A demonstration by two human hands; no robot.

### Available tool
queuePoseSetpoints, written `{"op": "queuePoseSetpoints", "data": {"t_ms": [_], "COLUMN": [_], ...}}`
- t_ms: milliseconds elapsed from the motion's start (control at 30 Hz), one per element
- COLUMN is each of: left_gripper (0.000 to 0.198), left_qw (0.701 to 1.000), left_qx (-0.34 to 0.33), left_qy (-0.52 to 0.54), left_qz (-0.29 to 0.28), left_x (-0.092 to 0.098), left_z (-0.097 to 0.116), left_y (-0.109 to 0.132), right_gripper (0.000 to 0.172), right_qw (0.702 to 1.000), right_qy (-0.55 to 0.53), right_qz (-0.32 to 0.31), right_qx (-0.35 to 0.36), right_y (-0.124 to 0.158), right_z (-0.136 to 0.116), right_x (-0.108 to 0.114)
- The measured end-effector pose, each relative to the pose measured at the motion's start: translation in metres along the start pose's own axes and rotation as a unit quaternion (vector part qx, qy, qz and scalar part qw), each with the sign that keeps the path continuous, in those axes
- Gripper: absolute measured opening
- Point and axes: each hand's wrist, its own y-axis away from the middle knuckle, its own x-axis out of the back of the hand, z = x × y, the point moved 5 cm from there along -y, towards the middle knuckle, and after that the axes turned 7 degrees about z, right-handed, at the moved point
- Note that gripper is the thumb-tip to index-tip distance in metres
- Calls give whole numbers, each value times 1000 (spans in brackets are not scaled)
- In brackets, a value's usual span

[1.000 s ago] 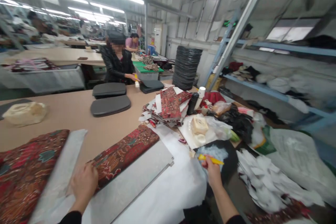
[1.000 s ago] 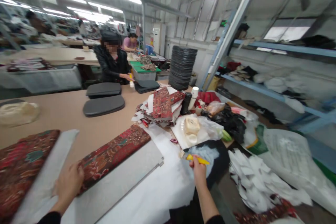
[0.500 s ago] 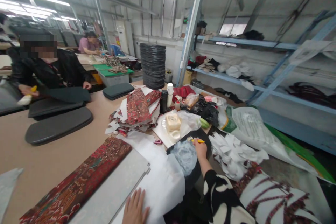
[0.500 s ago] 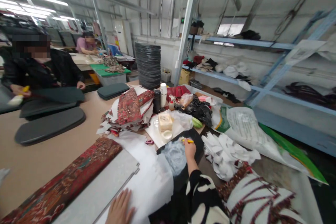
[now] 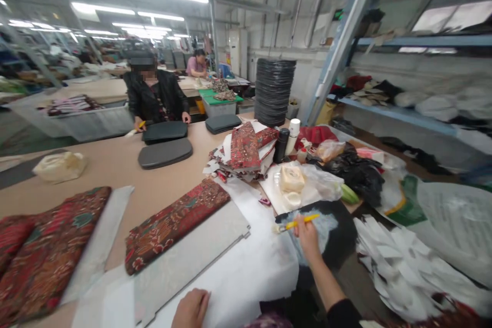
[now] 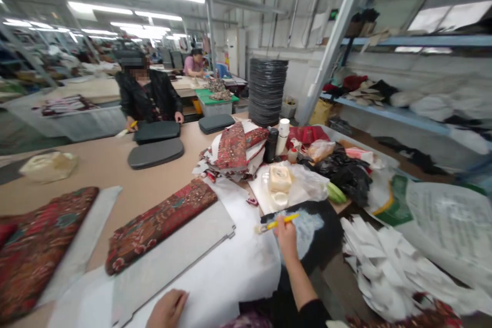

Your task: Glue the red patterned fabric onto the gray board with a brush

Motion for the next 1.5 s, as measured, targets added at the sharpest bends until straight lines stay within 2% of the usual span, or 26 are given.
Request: {"op": "queuePoseSetpoints", "data": {"t_ms": [100,200,267,333,367,433,500,567,633,667,733,800,867,900,933,1000,1100,1167,1200,1267,1367,1433,1500], "left_gripper": [28,33,37,39,40,40,41,41,41,41,42,42,42,42,42,41,41,41,41,41,40,40,39], "left_qw": [997,987,982,980,979,978,979,981,981,980,976,971,969,970,970,970,969,968,966,963,959,958,958], "left_qx": [63,119,147,159,160,154,144,141,151,162,192,217,224,223,221,219,218,224,230,244,258,260,259], "left_qy": [-32,-87,-114,-123,-125,-130,-130,-119,-96,-83,-53,-31,-18,-14,-10,1,23,39,46,57,68,73,75], "left_qz": [40,64,38,-7,-26,-48,-56,-62,-72,-79,-91,-97,-100,-101,-104,-110,-113,-110,-107,-100,-94,-93,-93], "left_x": [26,51,62,67,69,70,70,71,74,77,83,90,94,95,95,94,93,92,92,93,93,93,93], "left_z": [-44,-91,-112,-125,-129,-133,-134,-135,-137,-138,-141,-143,-145,-146,-147,-151,-156,-160,-161,-165,-169,-171,-172], "left_y": [8,16,21,25,27,31,33,34,32,30,23,15,9,7,6,6,8,10,10,10,9,8,9], "right_gripper": [36,17,12,12,12,11,16,22,24,25,23,20,15,14,13,13,16,18,18,17,13,12,13], "right_qw": [986,926,872,830,819,823,857,887,894,894,891,874,830,812,804,820,859,869,870,860,820,801,795], "right_qy": [-35,15,52,89,111,161,217,286,329,330,285,206,159,152,158,204,300,313,296,240,210,254,297], "right_qz": [-146,-330,-399,-426,-425,-396,-329,-227,-141,-125,-159,-251,-343,-371,-387,-369,-267,-228,-239,-304,-391,-396,-375], "right_qx": [69,184,279,350,369,373,333,281,270,278,315,361,410,423,423,386,317,308,312,331,362,371,374], "right_y": [71,171,228,260,263,242,194,144,125,131,173,239,298,316,322,307,264,260,268,300,346,355,351], "right_z": [-32,-55,-65,-67,-66,-58,-48,-41,-44,-48,-61,-72,-78,-79,-78,-73,-73,-80,-84,-91,-91,-88,-86], "right_x": [-89,-171,-210,-234,-240,-239,-222,-196,-177,-176,-195,-229,-260,-270,-274,-267,-241,-234,-239,-256,-279,-280,-274]}}
